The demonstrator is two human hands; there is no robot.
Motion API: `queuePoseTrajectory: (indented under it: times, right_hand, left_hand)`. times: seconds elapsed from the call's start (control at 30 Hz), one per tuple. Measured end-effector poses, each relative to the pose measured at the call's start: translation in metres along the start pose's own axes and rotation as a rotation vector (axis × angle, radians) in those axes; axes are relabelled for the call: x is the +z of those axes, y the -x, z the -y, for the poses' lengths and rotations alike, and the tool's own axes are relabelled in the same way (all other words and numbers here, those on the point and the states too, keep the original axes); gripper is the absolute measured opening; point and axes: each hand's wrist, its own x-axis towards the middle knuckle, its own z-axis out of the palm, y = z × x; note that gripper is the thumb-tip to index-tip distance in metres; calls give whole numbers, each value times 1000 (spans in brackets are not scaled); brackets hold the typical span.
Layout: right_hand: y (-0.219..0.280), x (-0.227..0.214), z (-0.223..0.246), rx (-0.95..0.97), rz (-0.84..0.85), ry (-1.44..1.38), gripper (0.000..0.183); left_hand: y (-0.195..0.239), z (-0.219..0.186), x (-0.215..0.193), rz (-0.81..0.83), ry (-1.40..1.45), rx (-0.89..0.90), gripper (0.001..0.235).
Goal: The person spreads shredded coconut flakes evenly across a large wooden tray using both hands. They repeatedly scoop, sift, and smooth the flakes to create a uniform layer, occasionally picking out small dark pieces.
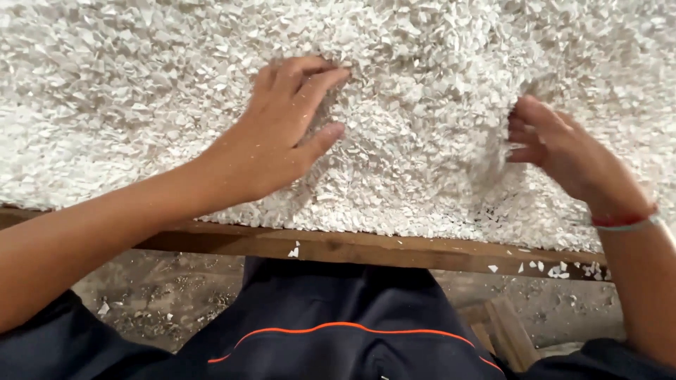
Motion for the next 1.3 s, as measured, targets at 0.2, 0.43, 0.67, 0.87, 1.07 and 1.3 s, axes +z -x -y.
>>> queuePoseTrajectory:
  times: [0.2,0.43,0.67,0.87,1.07,1.3]
  right_hand:
    - [-26,42,27,78,237,-612,98]
    - [-14,61,61,131,280,-877,76]
    - [-17,50,5,-98,548,-850,76]
    - [-27,42,-36,103,335,-607,28]
    - [3,37,70,109,196,-515,92]
    - [-34,34,-8,-5,420,-466,71]
  left_hand:
    - [-29,-24,13,238,414,-367,85]
    - [-45,-33,9,223,800,-561,122]
    - [-43,-25,5,200,1046,-726,142]
    - [-45,-14,16,214,865,-690,144]
    - [-47,-11,12,232,953,-678,135]
    - [-46,-8,2,223,1070,-661,125]
